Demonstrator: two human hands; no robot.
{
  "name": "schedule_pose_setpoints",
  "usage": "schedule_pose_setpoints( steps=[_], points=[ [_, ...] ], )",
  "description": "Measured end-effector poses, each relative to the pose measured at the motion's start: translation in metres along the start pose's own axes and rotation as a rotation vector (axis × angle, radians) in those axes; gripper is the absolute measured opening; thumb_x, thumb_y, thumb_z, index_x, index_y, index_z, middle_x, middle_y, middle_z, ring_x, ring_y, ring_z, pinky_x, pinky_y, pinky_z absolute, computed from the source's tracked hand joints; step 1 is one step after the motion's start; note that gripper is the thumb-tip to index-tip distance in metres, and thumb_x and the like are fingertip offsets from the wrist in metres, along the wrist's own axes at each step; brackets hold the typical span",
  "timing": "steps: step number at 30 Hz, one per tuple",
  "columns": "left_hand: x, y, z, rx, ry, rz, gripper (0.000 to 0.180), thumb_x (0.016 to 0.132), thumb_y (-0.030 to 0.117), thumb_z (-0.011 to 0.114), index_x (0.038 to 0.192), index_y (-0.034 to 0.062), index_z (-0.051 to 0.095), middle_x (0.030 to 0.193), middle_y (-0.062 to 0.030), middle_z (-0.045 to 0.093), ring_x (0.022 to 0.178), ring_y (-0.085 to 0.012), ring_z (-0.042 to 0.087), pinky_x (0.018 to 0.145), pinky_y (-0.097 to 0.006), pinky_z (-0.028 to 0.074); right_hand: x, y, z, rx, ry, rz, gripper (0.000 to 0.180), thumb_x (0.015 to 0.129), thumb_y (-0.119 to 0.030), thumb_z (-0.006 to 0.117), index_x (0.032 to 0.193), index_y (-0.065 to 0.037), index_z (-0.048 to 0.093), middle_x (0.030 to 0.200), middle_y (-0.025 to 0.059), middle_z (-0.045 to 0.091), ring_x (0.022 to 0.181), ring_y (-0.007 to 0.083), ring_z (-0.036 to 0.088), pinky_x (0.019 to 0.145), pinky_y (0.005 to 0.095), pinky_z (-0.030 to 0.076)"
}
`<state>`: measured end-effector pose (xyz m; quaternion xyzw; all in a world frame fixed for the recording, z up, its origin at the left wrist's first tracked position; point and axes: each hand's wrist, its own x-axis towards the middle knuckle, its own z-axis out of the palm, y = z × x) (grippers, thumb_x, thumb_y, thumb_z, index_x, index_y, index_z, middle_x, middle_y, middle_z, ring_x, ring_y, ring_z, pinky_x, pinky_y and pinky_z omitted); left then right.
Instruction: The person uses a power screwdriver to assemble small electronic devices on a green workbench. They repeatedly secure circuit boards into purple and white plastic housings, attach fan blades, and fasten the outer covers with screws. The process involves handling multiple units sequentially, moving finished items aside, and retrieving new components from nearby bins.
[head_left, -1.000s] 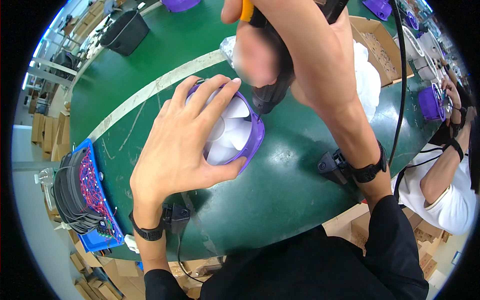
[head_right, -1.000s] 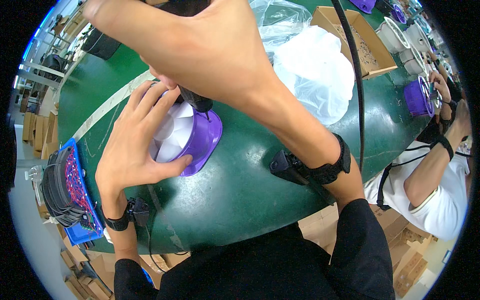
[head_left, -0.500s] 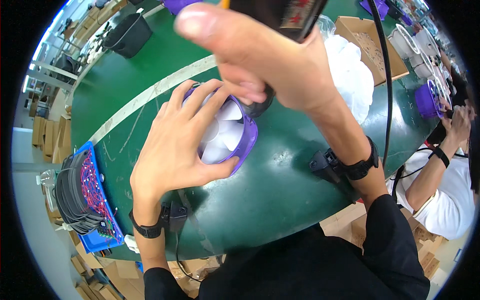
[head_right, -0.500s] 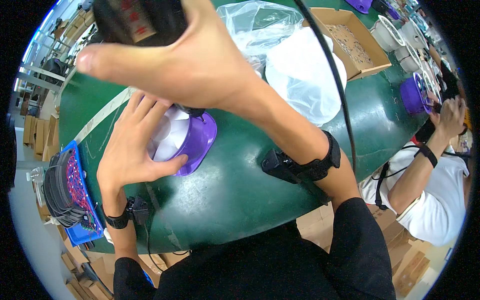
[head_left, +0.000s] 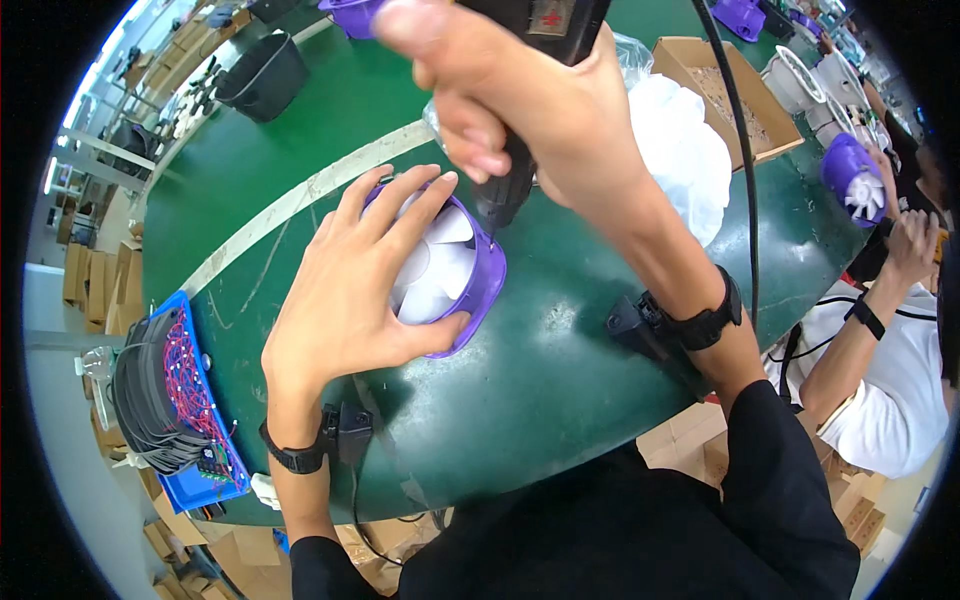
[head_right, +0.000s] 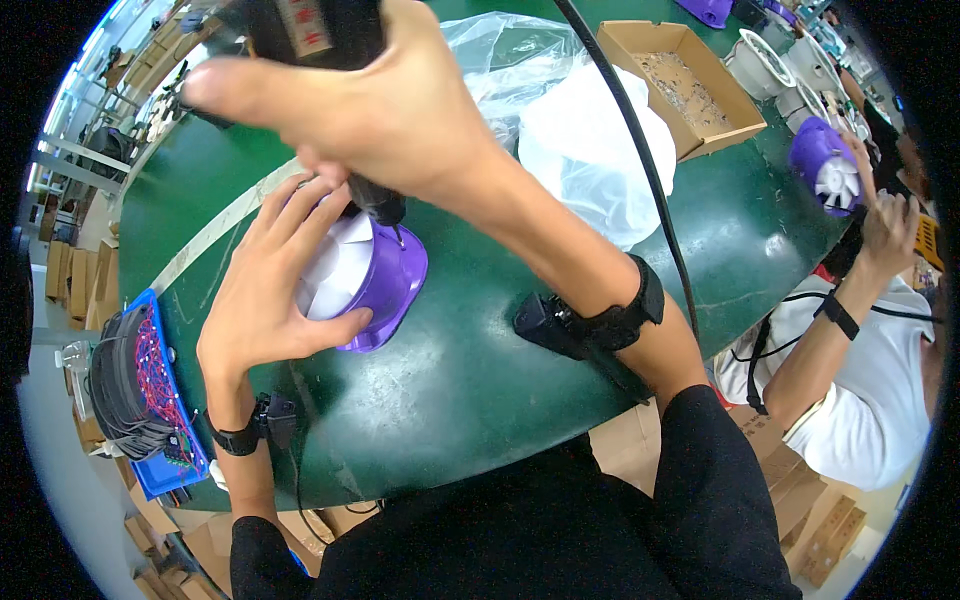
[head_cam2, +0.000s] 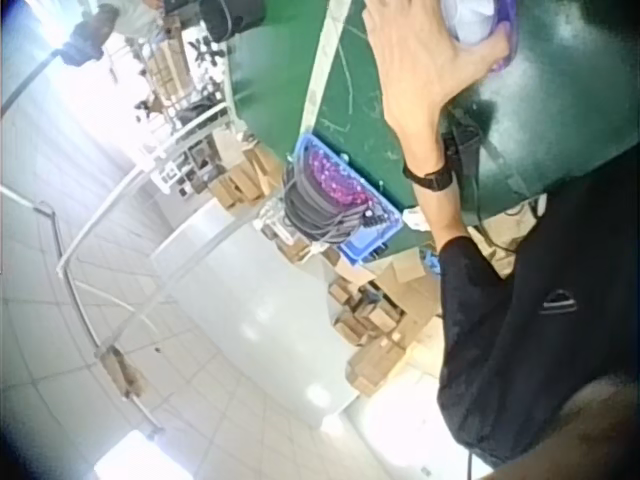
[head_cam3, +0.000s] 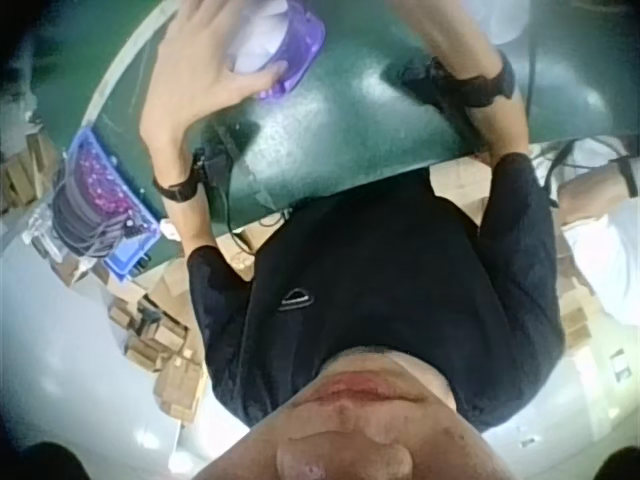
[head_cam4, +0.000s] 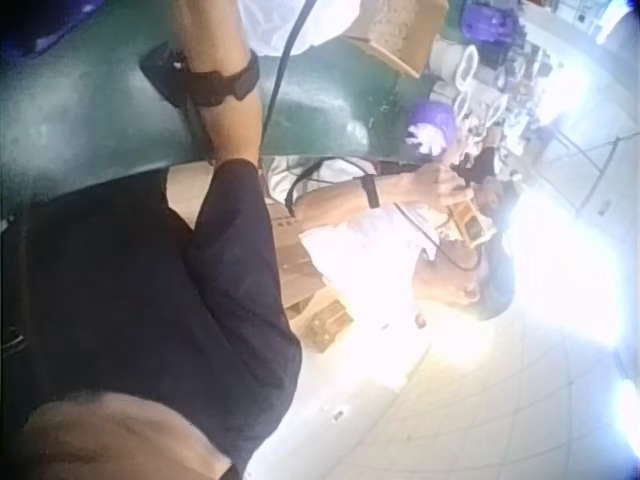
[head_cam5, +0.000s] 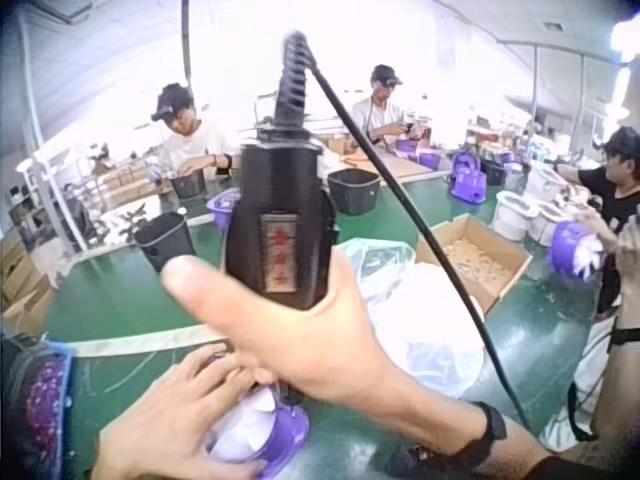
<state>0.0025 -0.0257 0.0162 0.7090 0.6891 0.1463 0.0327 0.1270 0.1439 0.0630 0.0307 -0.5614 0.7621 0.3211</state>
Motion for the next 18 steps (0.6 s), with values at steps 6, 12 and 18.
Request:
schedule_pose_setpoints(
  steps=[6,12,18],
  points=[
    [-0.004,0.001,-0.010,-0.019,-0.053,-0.094,0.100,0.060,0.035,0.085,0.152,0.0132,0.051,0.156,-0.0267,0.040,0.141,-0.0465,0.043,0.118,-0.050,0.038,-0.001,-0.014,-0.058,-0.057,0.053,-0.335,0.045,0.107,-0.048,0.054,0.104,-0.004,0.062,0.055,-0.0011,0.048,0.041,0.0109,0.049,0.039,0.0286,0.045],
    [-0.022,0.003,-0.034,-0.032,-0.154,-0.114,0.099,0.063,0.040,0.088,0.152,0.0175,0.051,0.159,-0.0311,0.034,0.140,-0.0515,0.042,0.114,-0.055,0.040,-0.005,-0.102,-0.150,-0.436,0.188,-0.771,0.049,0.108,-0.052,0.045,0.110,-0.005,0.061,0.063,0.0009,0.041,0.057,0.0132,0.043,0.061,0.0334,0.041],
    [-0.015,0.039,-0.034,-0.069,-0.221,-0.583,0.106,0.067,0.046,0.087,0.157,0.0164,0.040,0.155,-0.0322,0.039,0.138,-0.0551,0.043,0.111,-0.057,0.043,0.005,-0.085,-0.272,-0.962,0.856,-0.825,0.026,0.098,-0.024,0.074,0.082,-0.007,0.064,0.060,0.0007,0.060,0.051,0.0097,0.055,0.051,0.0258,0.043]
  ],
)
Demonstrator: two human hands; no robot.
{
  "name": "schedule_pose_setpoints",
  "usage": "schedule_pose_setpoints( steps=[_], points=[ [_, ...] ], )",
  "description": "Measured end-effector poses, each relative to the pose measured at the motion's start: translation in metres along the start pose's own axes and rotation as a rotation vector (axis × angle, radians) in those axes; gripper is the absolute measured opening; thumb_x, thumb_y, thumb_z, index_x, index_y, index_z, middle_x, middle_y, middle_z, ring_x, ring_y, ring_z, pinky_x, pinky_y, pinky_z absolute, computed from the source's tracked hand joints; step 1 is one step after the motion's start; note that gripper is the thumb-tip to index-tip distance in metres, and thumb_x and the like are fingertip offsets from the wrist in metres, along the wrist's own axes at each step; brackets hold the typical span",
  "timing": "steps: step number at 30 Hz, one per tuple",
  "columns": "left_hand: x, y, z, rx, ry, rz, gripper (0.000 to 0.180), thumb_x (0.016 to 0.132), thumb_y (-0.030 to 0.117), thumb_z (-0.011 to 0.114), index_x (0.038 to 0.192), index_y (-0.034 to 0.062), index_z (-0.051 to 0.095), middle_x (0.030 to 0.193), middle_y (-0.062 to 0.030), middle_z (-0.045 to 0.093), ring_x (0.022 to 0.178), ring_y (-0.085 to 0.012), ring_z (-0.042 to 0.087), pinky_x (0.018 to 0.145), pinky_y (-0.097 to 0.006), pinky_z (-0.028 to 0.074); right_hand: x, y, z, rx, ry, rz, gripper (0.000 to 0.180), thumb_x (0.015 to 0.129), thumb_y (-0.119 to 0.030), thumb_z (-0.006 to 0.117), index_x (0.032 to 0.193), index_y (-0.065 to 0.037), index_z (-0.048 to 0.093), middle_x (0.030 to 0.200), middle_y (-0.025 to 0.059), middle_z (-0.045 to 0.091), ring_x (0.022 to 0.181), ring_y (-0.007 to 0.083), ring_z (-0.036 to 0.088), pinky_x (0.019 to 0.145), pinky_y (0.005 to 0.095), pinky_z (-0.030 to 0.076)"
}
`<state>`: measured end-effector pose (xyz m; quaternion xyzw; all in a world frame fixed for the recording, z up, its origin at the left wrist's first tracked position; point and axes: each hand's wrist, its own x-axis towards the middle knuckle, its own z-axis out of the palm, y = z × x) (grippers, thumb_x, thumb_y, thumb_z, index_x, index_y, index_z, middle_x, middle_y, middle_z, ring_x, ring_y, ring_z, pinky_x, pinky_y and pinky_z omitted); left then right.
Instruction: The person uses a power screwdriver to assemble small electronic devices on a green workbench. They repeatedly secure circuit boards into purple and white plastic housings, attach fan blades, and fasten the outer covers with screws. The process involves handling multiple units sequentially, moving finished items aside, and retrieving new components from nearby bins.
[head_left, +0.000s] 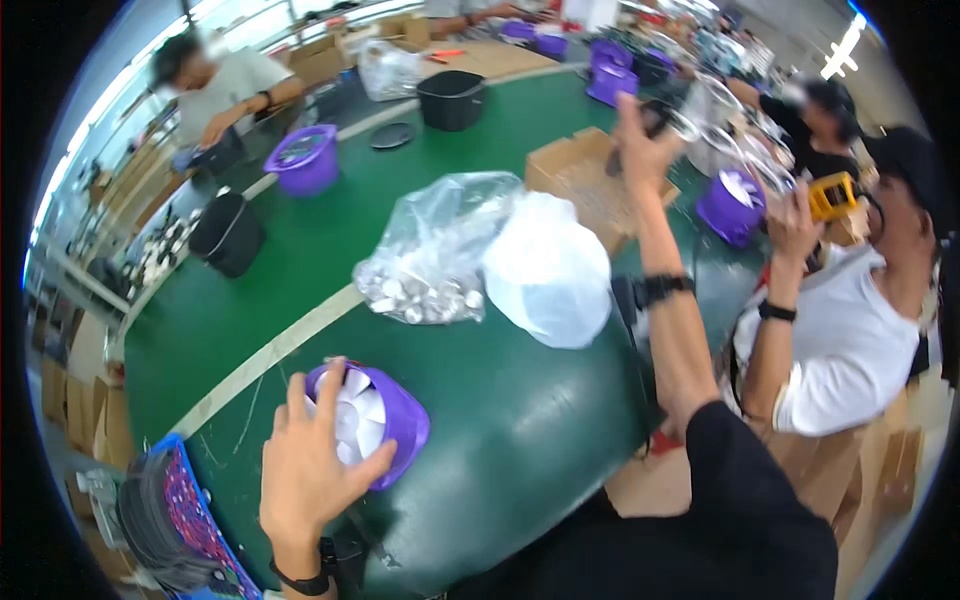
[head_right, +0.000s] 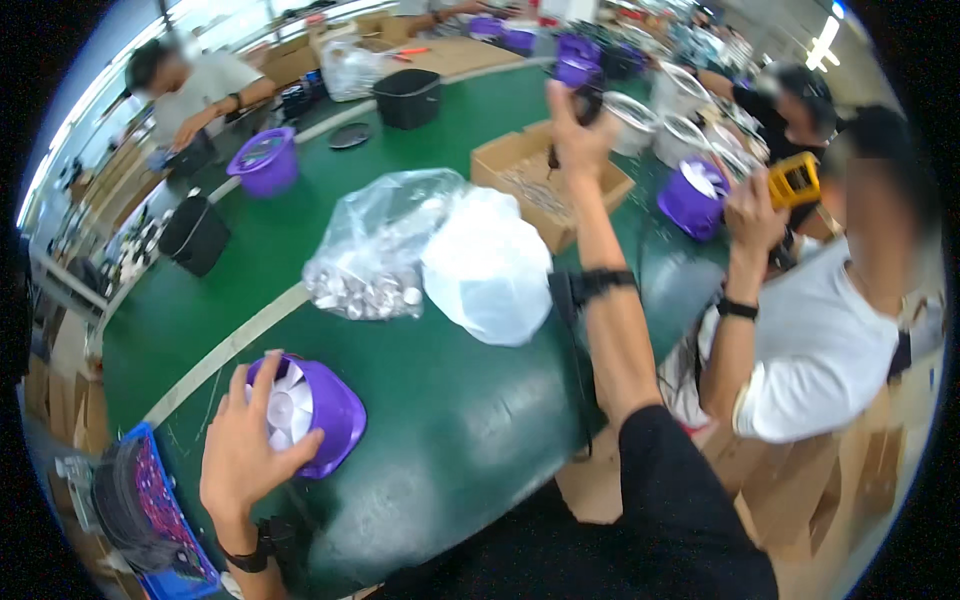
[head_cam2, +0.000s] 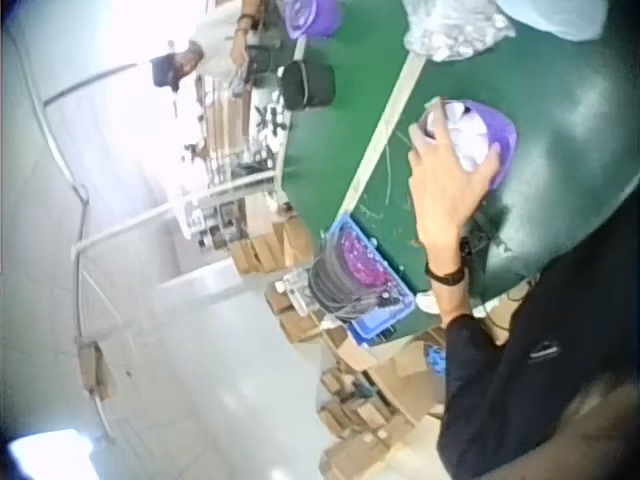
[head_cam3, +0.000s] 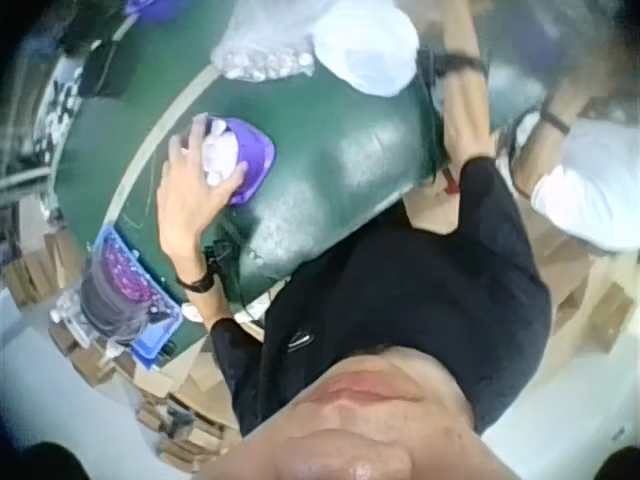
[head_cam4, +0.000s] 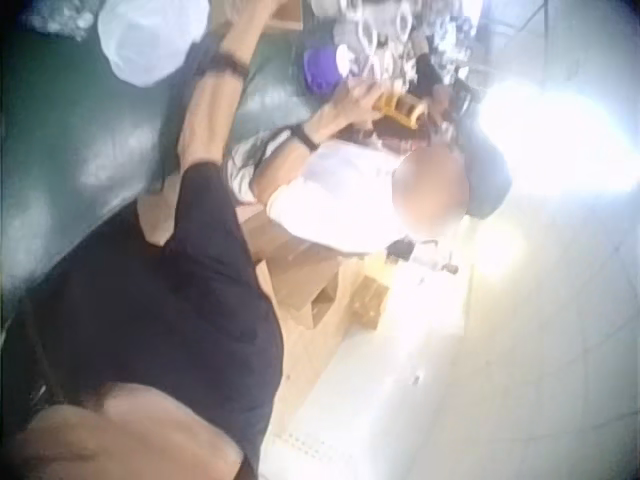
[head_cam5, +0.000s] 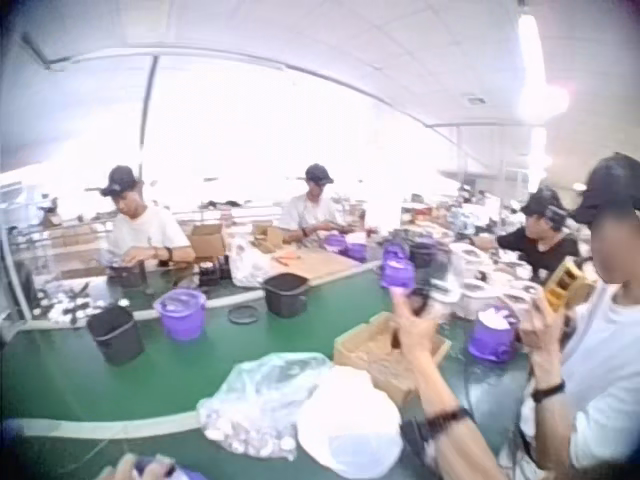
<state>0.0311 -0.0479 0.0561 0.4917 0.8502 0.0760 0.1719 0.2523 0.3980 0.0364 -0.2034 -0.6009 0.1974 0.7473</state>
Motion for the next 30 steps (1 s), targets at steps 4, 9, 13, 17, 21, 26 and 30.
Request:
schedule_pose_setpoints(
  steps=[4,9,13,17,21,26,30],
  points=[
    [0.020,-0.023,0.003,0.036,0.110,0.505,0.106,0.064,0.042,0.089,0.155,0.0150,0.042,0.151,-0.0298,0.043,0.137,-0.0545,0.043,0.111,-0.058,0.043,-0.006,-0.064,0.006,0.339,-0.092,0.157,0.028,0.100,-0.030,0.070,0.084,-0.007,0.064,0.058,0.0014,0.057,0.051,0.0102,0.054,0.052,0.0299,0.045],
    [0.035,-0.021,0.010,0.038,0.008,0.546,0.112,0.051,0.029,0.087,0.152,0.0051,0.044,0.153,-0.0254,0.043,0.138,-0.0477,0.044,0.117,-0.052,0.038,-0.091,-0.161,0.073,0.882,-0.556,0.870,0.043,0.104,-0.046,0.055,0.093,-0.005,0.062,0.058,0.0000,0.051,0.050,0.0103,0.053,0.049,0.0268,0.045],
    [0.040,-0.027,0.014,-0.007,0.036,0.604,0.109,0.051,0.026,0.088,0.150,0.0068,0.045,0.149,-0.0164,0.049,0.136,-0.0421,0.044,0.113,-0.052,0.040,-0.122,-0.214,0.097,0.989,-0.802,1.124,0.036,0.102,-0.038,0.065,0.087,-0.005,0.066,0.063,-0.0035,0.053,0.057,0.0048,0.054,0.051,0.0240,0.040],
    [0.046,-0.017,0.014,0.011,0.022,0.608,0.111,0.048,0.024,0.087,0.149,0.0064,0.046,0.149,-0.0166,0.049,0.133,-0.0423,0.047,0.111,-0.051,0.042,-0.146,-0.205,0.110,1.085,-0.704,0.779,0.033,0.100,-0.028,0.071,0.076,-0.007,0.065,0.065,-0.0072,0.054,0.061,0.0012,0.048,0.053,0.0243,0.034],
    [0.048,-0.021,0.017,0.000,0.055,0.637,0.109,0.047,0.022,0.087,0.147,0.0056,0.049,0.147,-0.0173,0.051,0.132,-0.0429,0.048,0.111,-0.051,0.043,-0.148,-0.195,0.111,1.349,-0.751,0.805,0.031,0.099,-0.026,0.071,0.076,-0.007,0.064,0.064,-0.0075,0.054,0.062,0.0008,0.049,0.053,0.0248,0.034],
    [0.044,-0.020,0.014,0.024,0.026,0.593,0.107,0.046,0.021,0.086,0.145,0.0020,0.050,0.144,-0.0191,0.053,0.134,-0.0430,0.047,0.111,-0.051,0.042,-0.156,-0.202,0.118,1.060,-0.718,0.713,0.027,0.095,-0.025,0.068,0.077,-0.005,0.063,0.062,-0.0021,0.058,0.057,0.0063,0.055,0.052,0.0264,0.040],
    [0.044,-0.022,0.018,0.075,0.079,0.626,0.105,0.046,0.022,0.086,0.142,0.0005,0.051,0.142,-0.0220,0.053,0.133,-0.0447,0.047,0.111,-0.051,0.042,-0.165,-0.201,0.126,0.845,-0.493,0.390,0.024,0.083,-0.018,0.073,0.071,-0.002,0.060,0.061,0.0026,0.062,0.054,0.0124,0.058,0.055,0.0309,0.047]
  ],
)
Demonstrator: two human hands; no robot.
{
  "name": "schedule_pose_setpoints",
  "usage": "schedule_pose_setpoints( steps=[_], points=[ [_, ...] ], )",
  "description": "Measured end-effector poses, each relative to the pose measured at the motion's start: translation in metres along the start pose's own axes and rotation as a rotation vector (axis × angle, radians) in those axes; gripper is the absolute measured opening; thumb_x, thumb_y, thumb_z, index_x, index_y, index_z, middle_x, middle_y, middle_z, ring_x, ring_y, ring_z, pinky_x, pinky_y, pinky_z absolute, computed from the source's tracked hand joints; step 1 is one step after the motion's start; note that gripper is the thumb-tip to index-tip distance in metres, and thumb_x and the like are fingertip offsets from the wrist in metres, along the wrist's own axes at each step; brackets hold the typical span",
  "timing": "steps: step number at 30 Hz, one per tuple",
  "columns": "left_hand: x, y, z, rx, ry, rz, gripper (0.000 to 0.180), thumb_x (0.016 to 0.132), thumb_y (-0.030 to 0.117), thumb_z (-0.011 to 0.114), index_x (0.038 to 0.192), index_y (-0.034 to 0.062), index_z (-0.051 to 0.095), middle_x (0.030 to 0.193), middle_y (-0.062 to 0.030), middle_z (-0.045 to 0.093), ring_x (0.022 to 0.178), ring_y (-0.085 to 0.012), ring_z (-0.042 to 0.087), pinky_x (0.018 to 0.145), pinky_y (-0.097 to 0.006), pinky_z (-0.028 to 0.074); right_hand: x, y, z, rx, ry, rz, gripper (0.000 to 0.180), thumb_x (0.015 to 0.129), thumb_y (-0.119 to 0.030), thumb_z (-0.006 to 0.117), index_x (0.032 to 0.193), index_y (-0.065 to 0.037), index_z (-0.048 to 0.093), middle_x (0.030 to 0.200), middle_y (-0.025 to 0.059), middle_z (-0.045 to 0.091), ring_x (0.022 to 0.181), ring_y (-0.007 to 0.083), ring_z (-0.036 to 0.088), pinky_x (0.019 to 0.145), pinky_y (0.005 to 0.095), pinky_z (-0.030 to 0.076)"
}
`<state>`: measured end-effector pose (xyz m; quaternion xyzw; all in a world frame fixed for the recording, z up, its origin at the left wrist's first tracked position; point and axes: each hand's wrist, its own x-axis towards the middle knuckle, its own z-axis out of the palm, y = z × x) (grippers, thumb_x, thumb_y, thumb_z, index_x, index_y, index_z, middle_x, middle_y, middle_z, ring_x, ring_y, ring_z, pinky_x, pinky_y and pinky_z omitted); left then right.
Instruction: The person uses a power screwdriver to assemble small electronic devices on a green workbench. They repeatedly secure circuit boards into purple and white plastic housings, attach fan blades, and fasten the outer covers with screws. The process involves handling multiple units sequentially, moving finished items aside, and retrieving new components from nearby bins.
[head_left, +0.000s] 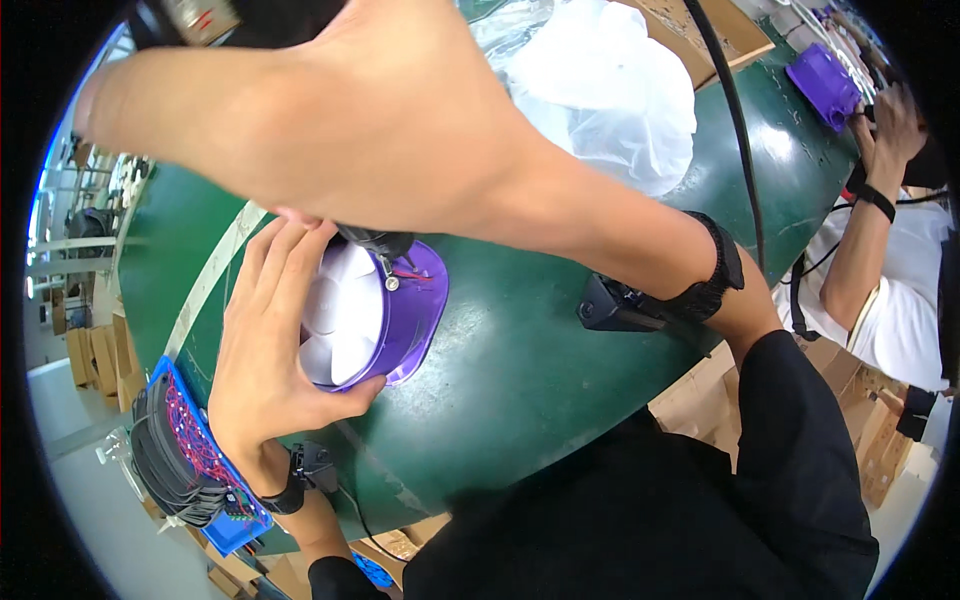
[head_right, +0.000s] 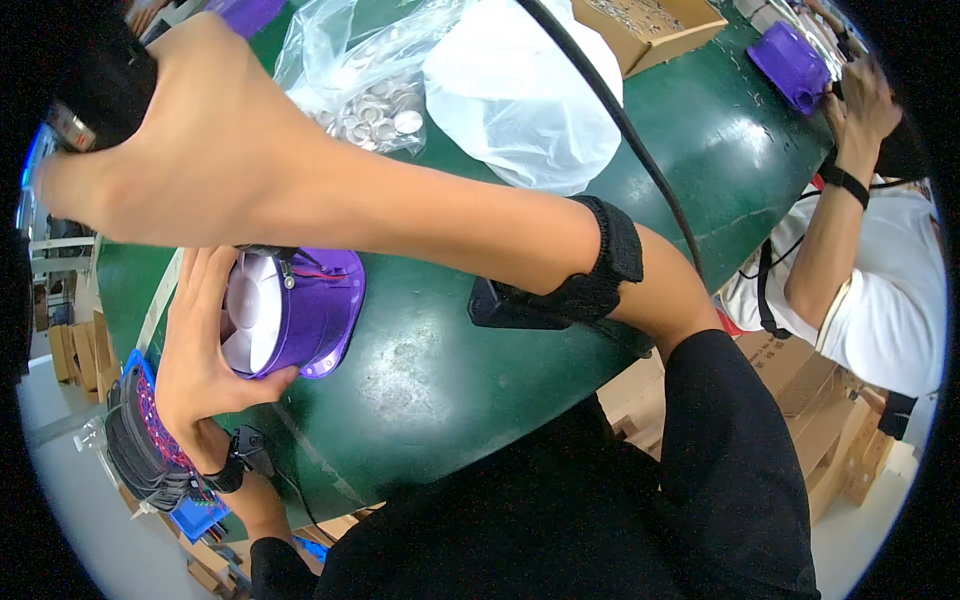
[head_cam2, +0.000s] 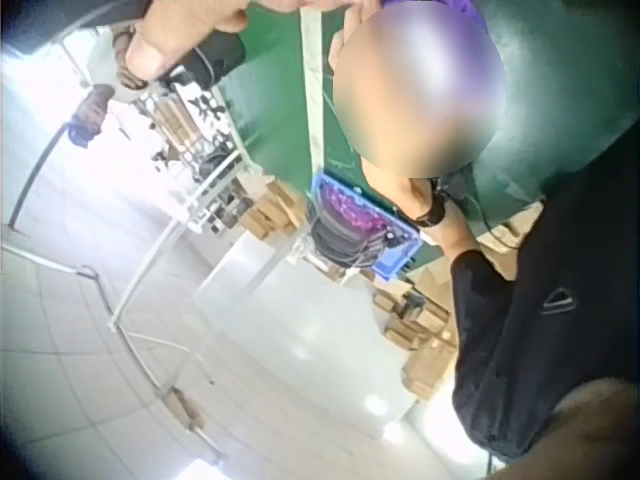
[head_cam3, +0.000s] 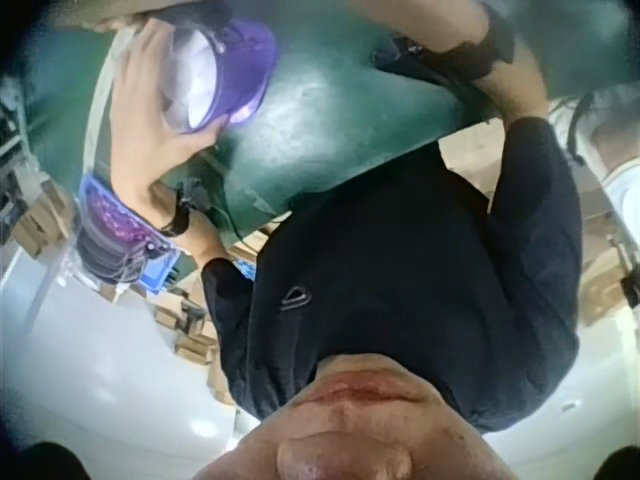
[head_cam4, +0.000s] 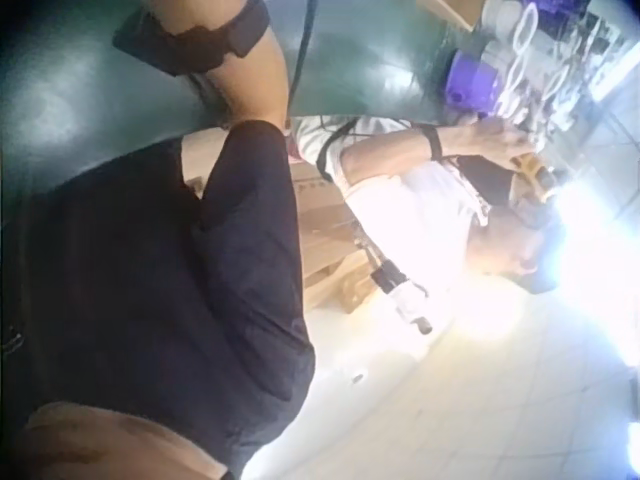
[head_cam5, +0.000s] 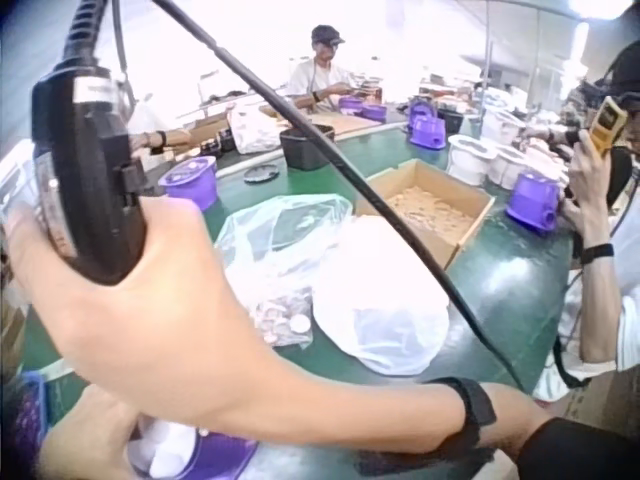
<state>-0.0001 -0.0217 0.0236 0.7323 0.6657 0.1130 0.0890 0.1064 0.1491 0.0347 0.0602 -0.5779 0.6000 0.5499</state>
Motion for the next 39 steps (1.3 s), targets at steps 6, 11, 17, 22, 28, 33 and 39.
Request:
schedule_pose_setpoints(
  steps=[6,11,17,22,28,33,39],
  points=[
    [0.002,-0.001,0.001,-0.062,0.000,0.008,0.101,0.046,0.022,0.086,0.139,0.0005,0.053,0.135,-0.0228,0.056,0.127,-0.0466,0.050,0.108,-0.052,0.042,-0.003,0.001,0.005,-0.014,0.059,-0.002,0.027,0.073,-0.020,0.075,0.067,0.001,0.058,0.056,0.0064,0.061,0.052,0.0142,0.060,0.056,0.0335,0.050],
    [-0.010,-0.005,0.000,0.003,-0.081,-0.052,0.106,0.047,0.021,0.088,0.143,-0.0022,0.050,0.138,-0.0246,0.055,0.132,-0.0438,0.051,0.110,-0.050,0.042,-0.006,-0.002,0.005,-0.046,-0.002,0.085,0.037,0.073,-0.030,0.079,0.065,0.001,0.059,0.052,0.0122,0.058,0.047,0.0166,0.058,0.052,0.0360,0.049],
    [-0.020,0.007,-0.005,-0.086,-0.158,-0.233,0.104,0.049,0.017,0.092,0.142,-0.0047,0.050,0.132,-0.0212,0.055,0.127,-0.0356,0.057,0.100,-0.045,0.051,-0.016,-0.011,0.013,0.072,-0.070,0.127,0.040,0.068,-0.027,0.077,0.055,0.003,0.054,0.047,0.0158,0.052,0.042,0.0232,0.052,0.048,0.0378,0.048],
    [-0.023,-0.006,0.003,-0.210,-0.206,-0.248,0.091,0.054,0.016,0.094,0.133,-0.0050,0.054,0.124,-0.0200,0.060,0.111,-0.0302,0.067,0.088,-0.039,0.057,-0.018,-0.018,0.009,0.042,-0.183,0.205,0.041,0.067,-0.025,0.075,0.052,0.006,0.052,0.046,0.0192,0.050,0.041,0.0255,0.053,0.047,0.0385,0.048],
    [-0.025,-0.006,-0.001,-0.020,-0.195,-0.023,0.085,0.055,0.016,0.094,0.129,-0.0044,0.058,0.109,-0.0181,0.068,0.103,-0.0286,0.070,0.086,-0.038,0.058,-0.019,-0.020,0.014,0.026,-0.177,0.203,0.047,0.066,-0.027,0.077,0.049,0.009,0.052,0.047,0.0232,0.051,0.044,0.0307,0.060,0.048,0.0390,0.050],
    [-0.028,-0.003,0.003,-0.149,-0.200,-0.230,0.091,0.055,0.022,0.093,0.134,-0.0022,0.056,0.122,-0.0194,0.065,0.109,-0.0339,0.068,0.093,-0.042,0.054,-0.019,-0.015,0.014,0.003,-0.161,0.176,0.041,0.068,-0.027,0.078,0.054,0.004,0.055,0.048,0.0171,0.053,0.045,0.0251,0.058,0.050,0.0374,0.050],
    [-0.025,-0.007,0.001,-0.157,-0.253,-0.332,0.099,0.054,0.029,0.092,0.140,0.0004,0.053,0.138,-0.0210,0.061,0.117,-0.0402,0.065,0.101,-0.046,0.050,-0.013,-0.010,0.014,0.061,-0.094,0.108,0.034,0.069,-0.026,0.079,0.061,-0.001,0.059,0.050,0.0099,0.056,0.047,0.0184,0.057,0.051,0.0356,0.049]
  ],
)
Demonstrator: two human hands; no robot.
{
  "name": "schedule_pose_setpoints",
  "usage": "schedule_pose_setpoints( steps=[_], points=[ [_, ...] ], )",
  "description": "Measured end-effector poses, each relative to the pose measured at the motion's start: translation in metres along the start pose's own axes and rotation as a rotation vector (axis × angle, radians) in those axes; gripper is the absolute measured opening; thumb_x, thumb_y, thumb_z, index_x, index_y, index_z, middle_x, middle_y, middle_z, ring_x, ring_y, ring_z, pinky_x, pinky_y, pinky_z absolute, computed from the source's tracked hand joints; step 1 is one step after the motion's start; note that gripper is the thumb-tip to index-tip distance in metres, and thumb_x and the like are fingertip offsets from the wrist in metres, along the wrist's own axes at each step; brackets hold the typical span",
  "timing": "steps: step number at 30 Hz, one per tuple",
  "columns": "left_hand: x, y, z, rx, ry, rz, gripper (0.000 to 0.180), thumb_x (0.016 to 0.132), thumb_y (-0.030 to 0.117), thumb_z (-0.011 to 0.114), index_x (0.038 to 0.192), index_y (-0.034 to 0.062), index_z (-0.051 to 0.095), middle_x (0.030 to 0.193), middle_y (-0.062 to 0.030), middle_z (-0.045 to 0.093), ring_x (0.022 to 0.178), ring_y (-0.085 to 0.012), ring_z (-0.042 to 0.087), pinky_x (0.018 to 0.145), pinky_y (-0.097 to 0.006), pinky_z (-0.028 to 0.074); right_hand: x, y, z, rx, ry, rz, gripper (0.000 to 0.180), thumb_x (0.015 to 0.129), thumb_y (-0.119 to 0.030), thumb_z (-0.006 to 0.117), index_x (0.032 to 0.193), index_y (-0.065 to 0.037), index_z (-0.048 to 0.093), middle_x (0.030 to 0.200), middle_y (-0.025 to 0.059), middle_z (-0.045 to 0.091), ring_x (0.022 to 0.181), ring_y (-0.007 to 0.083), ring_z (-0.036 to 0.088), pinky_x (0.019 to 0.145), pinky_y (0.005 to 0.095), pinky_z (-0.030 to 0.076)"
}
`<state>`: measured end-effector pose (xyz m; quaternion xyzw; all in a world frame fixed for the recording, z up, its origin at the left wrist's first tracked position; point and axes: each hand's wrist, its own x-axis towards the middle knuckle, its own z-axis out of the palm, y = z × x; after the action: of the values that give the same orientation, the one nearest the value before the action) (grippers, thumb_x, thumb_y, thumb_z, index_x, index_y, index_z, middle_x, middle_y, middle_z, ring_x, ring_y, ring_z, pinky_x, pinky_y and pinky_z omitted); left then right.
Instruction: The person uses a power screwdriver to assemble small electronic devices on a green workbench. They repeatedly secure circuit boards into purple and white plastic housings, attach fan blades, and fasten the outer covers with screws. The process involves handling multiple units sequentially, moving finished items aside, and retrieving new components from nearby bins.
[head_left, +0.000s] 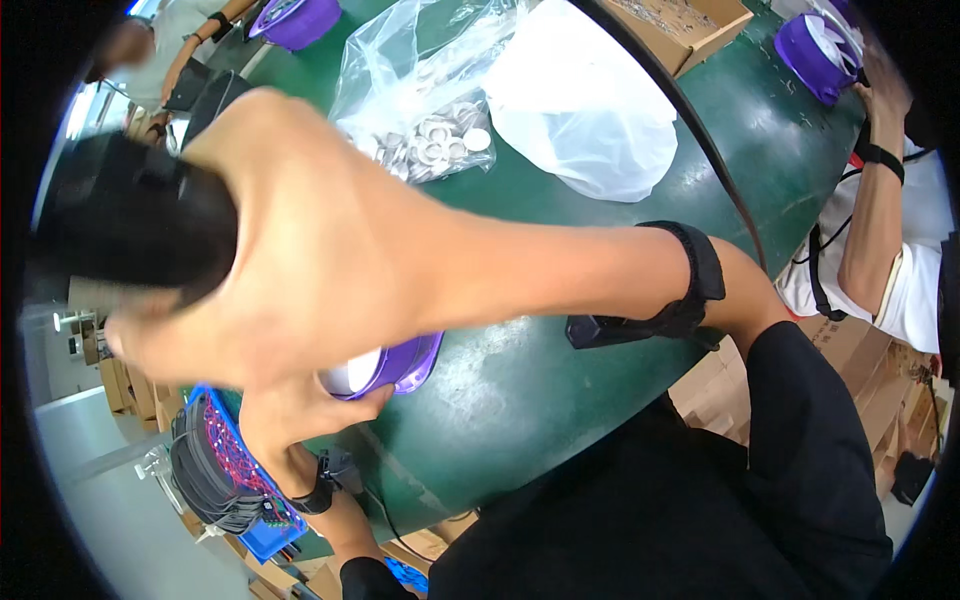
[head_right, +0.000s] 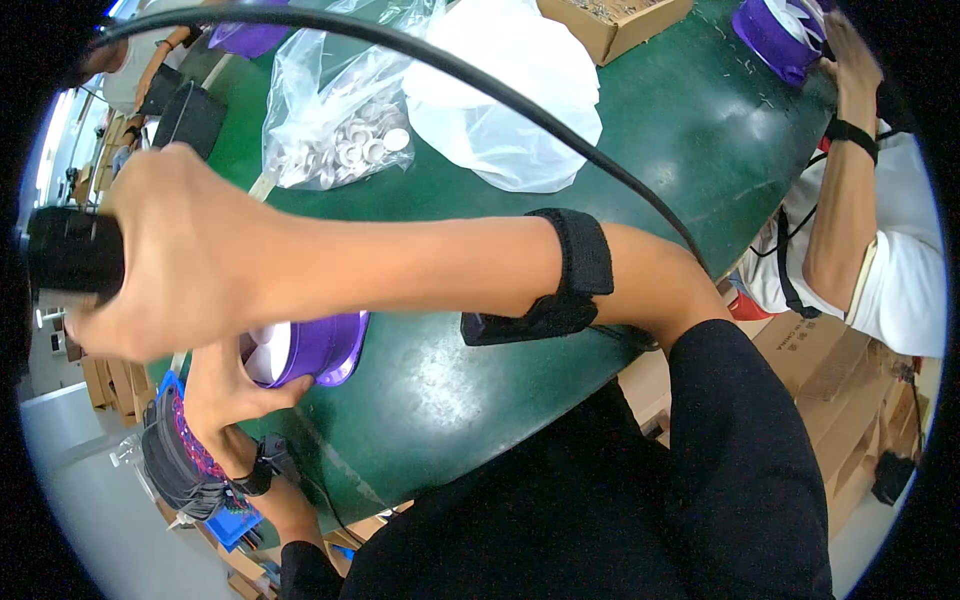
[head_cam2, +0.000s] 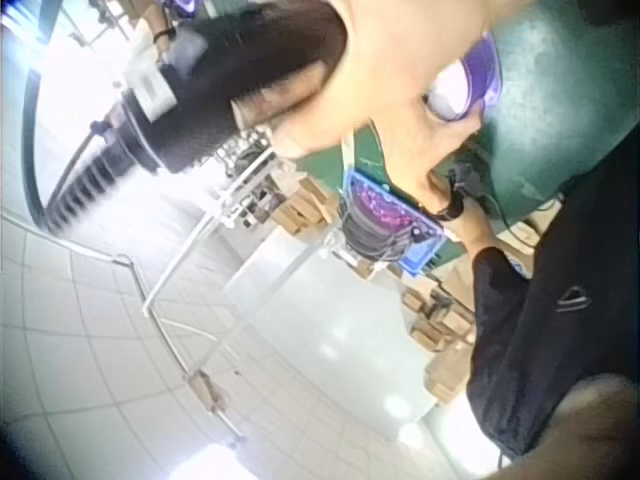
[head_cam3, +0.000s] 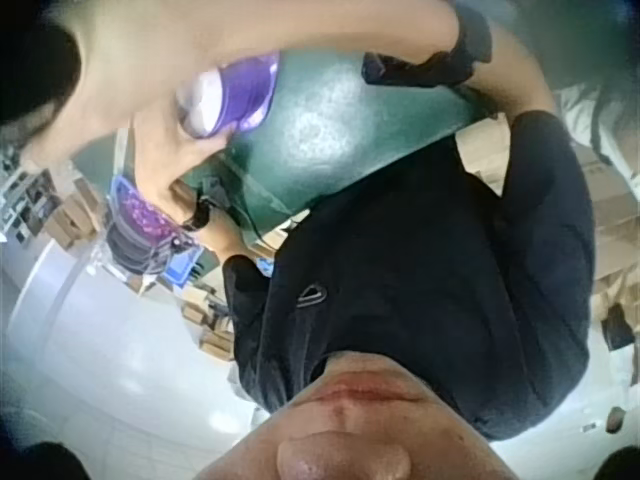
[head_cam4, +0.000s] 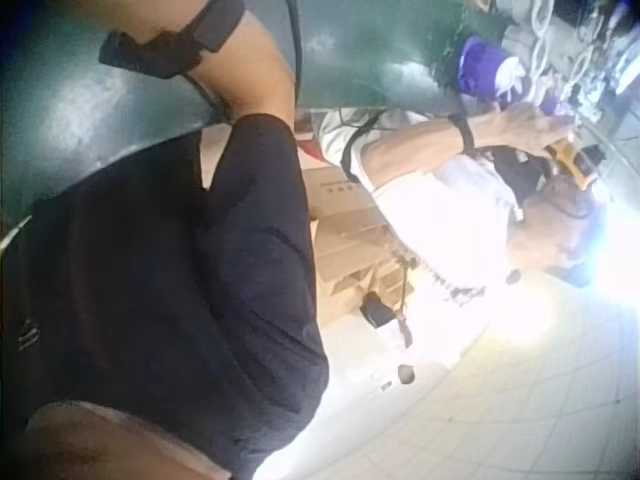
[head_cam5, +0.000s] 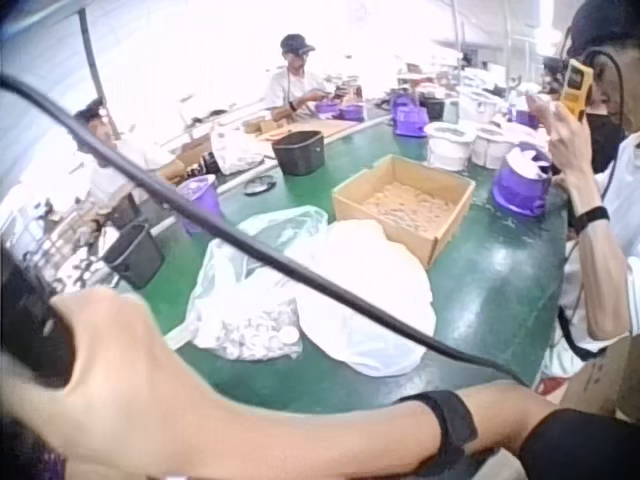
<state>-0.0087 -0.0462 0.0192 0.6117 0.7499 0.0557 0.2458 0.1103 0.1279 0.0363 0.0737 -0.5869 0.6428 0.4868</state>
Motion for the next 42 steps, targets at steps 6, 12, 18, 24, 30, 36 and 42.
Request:
schedule_pose_setpoints(
  steps=[6,12,18,24,30,36,42],
  points=[
    [0.016,0.017,-0.008,0.154,0.214,0.341,0.109,0.049,0.028,0.089,0.148,0.0052,0.047,0.151,-0.0188,0.050,0.142,-0.0430,0.042,0.116,-0.050,0.039,0.016,-0.025,-0.020,0.139,0.141,-0.113,0.026,0.080,-0.027,0.078,0.075,-0.006,0.063,0.056,0.0002,0.057,0.051,0.0127,0.055,0.051,0.0311,0.046],
    [-0.002,0.024,-0.017,0.063,0.158,0.117,0.113,0.052,0.025,0.090,0.154,0.0118,0.045,0.161,-0.0258,0.032,0.141,-0.0468,0.041,0.109,-0.050,0.048,0.017,-0.131,-0.123,-0.014,0.078,-0.183,0.024,0.099,-0.027,0.062,0.097,-0.004,0.063,0.064,0.0021,0.053,0.057,0.0126,0.053,0.055,0.0297,0.045],
    [-0.008,0.006,-0.014,0.004,0.256,0.061,0.126,0.052,0.037,0.096,0.158,0.0072,0.035,0.153,-0.0258,0.042,0.135,-0.0440,0.051,0.108,-0.049,0.048,0.064,-0.132,-0.243,-0.800,0.435,-0.393,0.027,0.093,-0.020,0.078,0.072,-0.008,0.065,0.066,-0.0059,0.060,0.058,0.0043,0.055,0.053,0.0234,0.042],
    [-0.037,-0.029,0.003,-0.148,0.419,0.075,0.133,0.055,0.039,0.097,0.160,-0.0007,0.024,0.154,-0.0277,0.043,0.142,-0.0408,0.047,0.118,-0.046,0.039,0.056,-0.088,-0.255,-0.600,0.668,-0.506,0.025,0.093,-0.026,0.080,0.080,-0.008,0.069,0.067,-0.0042,0.062,0.059,0.0058,0.057,0.057,0.0246,0.044],
    [-0.039,-0.012,0.063,-0.362,0.675,-0.068,0.118,0.056,0.032,0.099,0.152,0.0036,0.037,0.150,-0.0285,0.047,0.136,-0.0381,0.052,0.114,-0.045,0.042,0.050,-0.118,-0.222,-0.296,0.520,-0.323,0.024,0.094,-0.021,0.076,0.091,0.001,0.067,0.061,0.0032,0.055,0.052,0.0142,0.054,0.055,0.0309,0.046],
    [-0.033,-0.040,0.067,-0.471,0.887,-0.226,0.080,0.063,0.026,0.097,0.127,0.0053,0.053,0.116,-0.0145,0.063,0.107,-0.0257,0.064,0.093,-0.038,0.053,0.055,-0.131,-0.167,-0.296,0.319,-0.089,0.036,0.106,-0.033,0.053,0.106,0.002,0.062,0.057,0.0025,0.047,0.049,0.0150,0.050,0.051,0.0295,0.045],
    [0.046,-0.093,-0.011,-0.092,0.910,-0.227,0.099,0.080,0.040,0.087,0.152,-0.0029,0.035,0.146,-0.0324,0.047,0.131,-0.0441,0.053,0.113,-0.047,0.041,0.054,-0.137,-0.179,-0.287,0.259,-0.151,0.028,0.103,-0.024,0.063,0.107,0.003,0.063,0.058,0.0027,0.045,0.048,0.0126,0.046,0.053,0.0288,0.041]
  ],
)
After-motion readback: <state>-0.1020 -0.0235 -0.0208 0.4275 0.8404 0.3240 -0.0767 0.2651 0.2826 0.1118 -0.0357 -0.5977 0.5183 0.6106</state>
